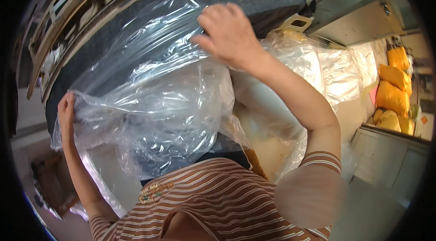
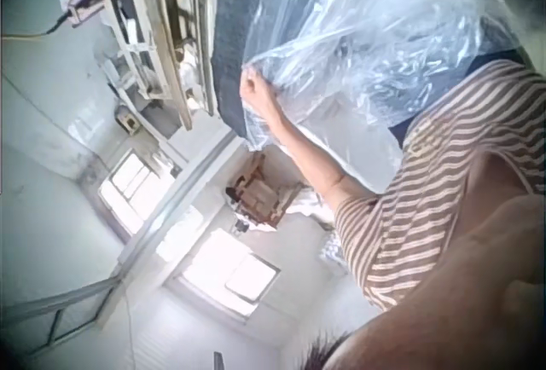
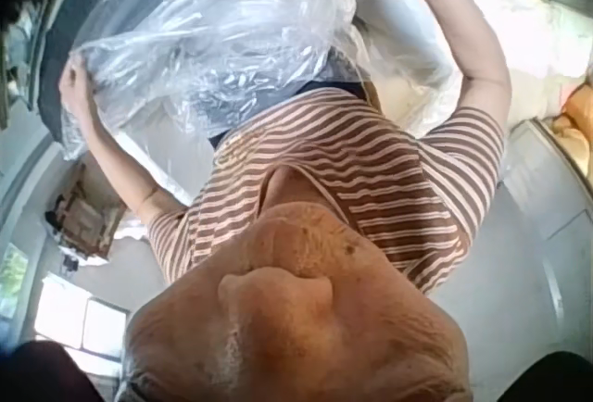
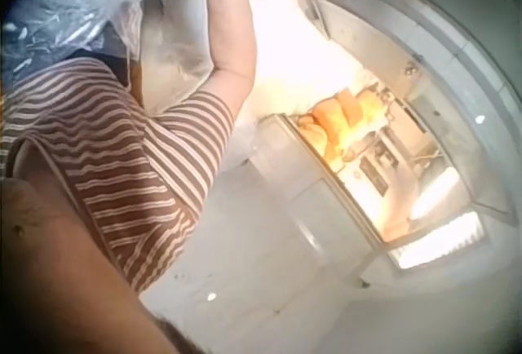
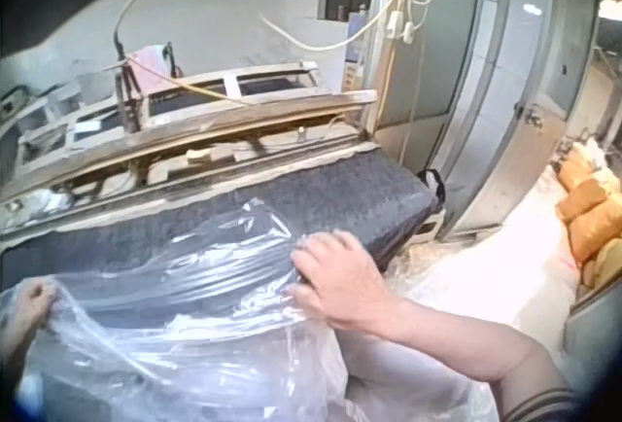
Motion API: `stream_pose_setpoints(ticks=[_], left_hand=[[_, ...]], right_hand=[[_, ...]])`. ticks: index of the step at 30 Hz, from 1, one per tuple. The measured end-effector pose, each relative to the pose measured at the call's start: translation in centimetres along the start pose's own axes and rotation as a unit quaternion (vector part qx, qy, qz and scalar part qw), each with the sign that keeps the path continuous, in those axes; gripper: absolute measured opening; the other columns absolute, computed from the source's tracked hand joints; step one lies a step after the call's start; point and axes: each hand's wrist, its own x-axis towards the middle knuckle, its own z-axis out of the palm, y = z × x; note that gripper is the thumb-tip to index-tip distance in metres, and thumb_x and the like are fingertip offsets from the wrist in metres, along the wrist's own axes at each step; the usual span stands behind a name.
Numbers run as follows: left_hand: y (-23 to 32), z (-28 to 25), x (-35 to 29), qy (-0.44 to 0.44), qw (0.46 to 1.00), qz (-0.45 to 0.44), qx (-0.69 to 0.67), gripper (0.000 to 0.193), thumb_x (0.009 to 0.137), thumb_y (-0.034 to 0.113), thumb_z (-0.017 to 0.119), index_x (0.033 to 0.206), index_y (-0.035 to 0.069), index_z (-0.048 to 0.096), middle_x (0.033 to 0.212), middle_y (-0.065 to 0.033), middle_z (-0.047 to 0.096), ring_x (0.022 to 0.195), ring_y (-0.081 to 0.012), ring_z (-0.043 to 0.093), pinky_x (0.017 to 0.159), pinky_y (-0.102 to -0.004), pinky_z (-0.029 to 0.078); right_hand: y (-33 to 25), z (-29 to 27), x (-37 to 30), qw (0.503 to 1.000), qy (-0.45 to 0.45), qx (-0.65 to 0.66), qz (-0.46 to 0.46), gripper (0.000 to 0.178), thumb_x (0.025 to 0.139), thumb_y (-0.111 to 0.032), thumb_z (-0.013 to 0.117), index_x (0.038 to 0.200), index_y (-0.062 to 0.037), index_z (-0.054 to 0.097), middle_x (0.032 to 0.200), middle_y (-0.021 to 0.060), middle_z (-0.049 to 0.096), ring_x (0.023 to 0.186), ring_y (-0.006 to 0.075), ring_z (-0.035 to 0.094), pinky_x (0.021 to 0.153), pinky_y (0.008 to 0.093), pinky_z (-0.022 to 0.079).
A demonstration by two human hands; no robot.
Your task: The person wraps a large, dark-colored upholstered object, likely a sofa or chair, with clear plastic sheeting. They repeatedly stretch the plastic over the surface, smooth it down, and tuck the edges under the frame to secure the covering.
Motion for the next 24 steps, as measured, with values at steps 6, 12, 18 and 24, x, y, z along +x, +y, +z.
stream_pose_setpoints(ticks=[6,12,18,24], left_hand=[[0.8,3.8,4.5,0.085,0.993,0.060,0.052,0.034,0.094,0.032,0.057,0.083,0.000,0.057,0.067,0.0023,0.047,0.066,-0.0072,0.041,0.062,-0.0245,0.038],[0.8,5.1,4.7,0.187,0.968,0.075,0.151,0.043,0.091,0.047,0.056,0.089,0.004,0.062,0.069,-0.0083,0.056,0.066,-0.0179,0.048,0.067,-0.0301,0.042],[-0.5,4.5,5.9,0.143,0.979,0.019,0.145,0.052,0.086,0.060,0.053,0.106,0.014,0.069,0.085,-0.0096,0.067,0.083,-0.0225,0.062,0.080,-0.0308,0.044],[-0.8,3.9,5.9,0.135,0.979,0.023,0.148,0.055,0.085,0.061,0.053,0.107,0.013,0.068,0.092,-0.0108,0.069,0.090,-0.0249,0.063,0.083,-0.0315,0.045]], right_hand=[[-0.5,1.7,3.4,0.996,0.012,-0.018,0.091,0.034,0.085,-0.042,0.061,0.103,-0.0142,0.065,0.090,0.0087,0.059,0.085,0.0272,0.055,0.074,0.0371,0.040],[-0.8,-2.9,-2.2,0.995,0.006,0.027,0.097,0.031,0.086,-0.029,0.065,0.112,-0.0127,0.064,0.100,0.0089,0.060,0.089,0.0252,0.056,0.076,0.0375,0.044],[-12.9,-9.1,-9.4,0.924,-0.032,0.329,0.192,0.043,0.074,-0.026,0.075,0.108,-0.0091,0.058,0.097,0.0079,0.055,0.090,0.0276,0.052,0.076,0.0386,0.043],[-19.2,-5.4,-13.2,0.978,-0.052,0.166,0.114,0.056,0.069,-0.019,0.077,0.116,-0.0085,0.049,0.108,0.0115,0.050,0.099,0.0295,0.049,0.083,0.0376,0.042]])
